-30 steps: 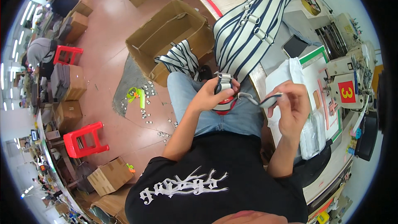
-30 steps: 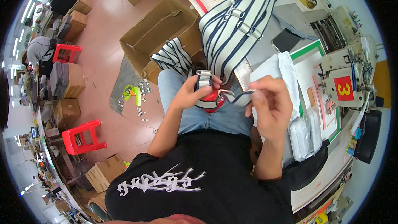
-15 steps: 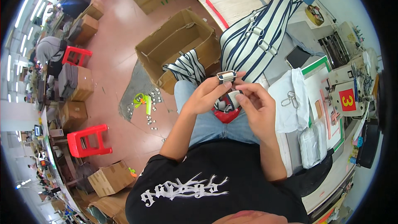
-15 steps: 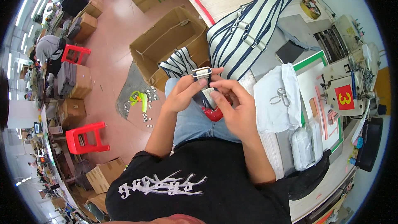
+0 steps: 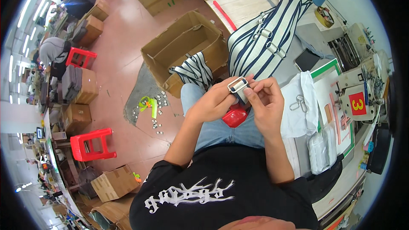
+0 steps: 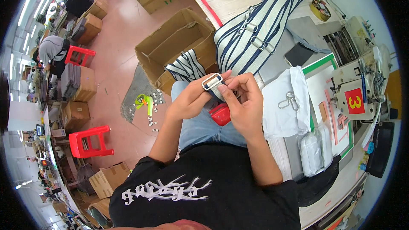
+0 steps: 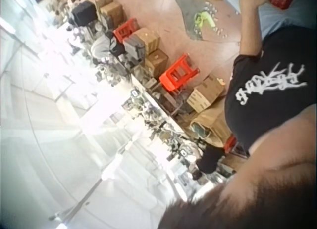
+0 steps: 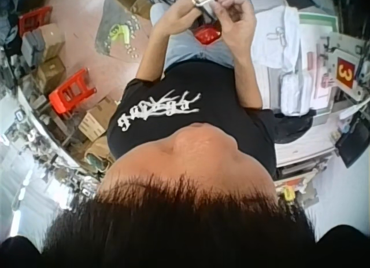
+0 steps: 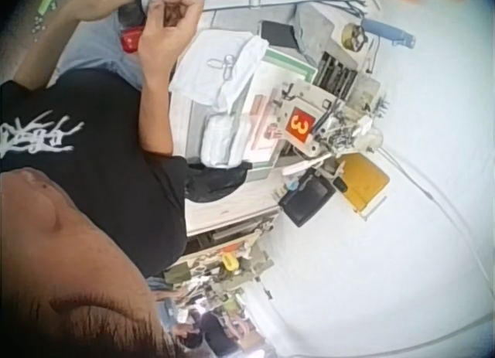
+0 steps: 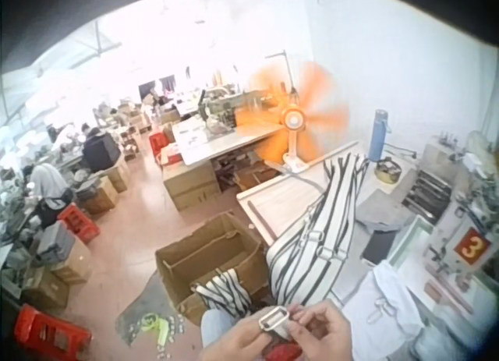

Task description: The person is inspecting and assembling striped bag straps by checking metal buckles and folding the straps.

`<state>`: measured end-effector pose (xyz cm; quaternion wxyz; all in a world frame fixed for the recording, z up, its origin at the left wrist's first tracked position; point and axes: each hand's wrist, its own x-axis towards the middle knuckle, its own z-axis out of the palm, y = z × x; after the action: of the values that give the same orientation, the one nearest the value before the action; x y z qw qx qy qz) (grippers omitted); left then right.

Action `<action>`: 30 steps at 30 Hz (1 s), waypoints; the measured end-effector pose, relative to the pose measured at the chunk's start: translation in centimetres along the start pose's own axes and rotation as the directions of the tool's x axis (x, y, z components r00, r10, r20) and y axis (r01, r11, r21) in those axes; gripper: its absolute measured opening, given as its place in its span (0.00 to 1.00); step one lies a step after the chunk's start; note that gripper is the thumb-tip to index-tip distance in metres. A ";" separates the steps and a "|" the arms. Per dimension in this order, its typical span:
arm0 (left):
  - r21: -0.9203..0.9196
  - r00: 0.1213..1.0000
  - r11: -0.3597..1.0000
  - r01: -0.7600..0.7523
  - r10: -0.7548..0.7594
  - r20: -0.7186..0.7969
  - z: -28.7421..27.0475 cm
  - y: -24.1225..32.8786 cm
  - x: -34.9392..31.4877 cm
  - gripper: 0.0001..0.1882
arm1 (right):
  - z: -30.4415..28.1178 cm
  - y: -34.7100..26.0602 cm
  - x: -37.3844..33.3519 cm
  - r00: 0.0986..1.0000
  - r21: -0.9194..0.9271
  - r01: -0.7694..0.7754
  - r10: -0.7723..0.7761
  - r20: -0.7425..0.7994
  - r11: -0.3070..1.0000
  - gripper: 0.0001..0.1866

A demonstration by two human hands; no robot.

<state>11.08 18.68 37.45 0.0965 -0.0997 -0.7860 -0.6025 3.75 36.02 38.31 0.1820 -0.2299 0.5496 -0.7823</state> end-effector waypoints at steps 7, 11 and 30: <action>0.068 0.998 0.996 -0.056 0.058 -0.030 0.7 0.1 -0.2 0.30 | -1.4 -0.4 0.3 0.996 -0.103 -0.015 0.023 0.082 0.995 0.11; 0.131 0.996 0.990 -0.049 0.058 -0.070 1.1 -0.4 0.0 0.29 | -1.3 -0.3 0.2 0.999 -0.229 0.049 -0.051 -0.002 0.972 0.10; 0.313 0.987 0.944 -0.101 0.135 -0.089 1.8 -1.9 -0.2 0.32 | -2.2 -0.5 0.0 0.988 -0.078 -0.091 0.100 0.121 0.993 0.18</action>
<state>10.68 19.96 35.17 0.1896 -0.0970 -0.8564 -0.4703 2.51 37.96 38.15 0.2447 -0.2581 0.5754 -0.7365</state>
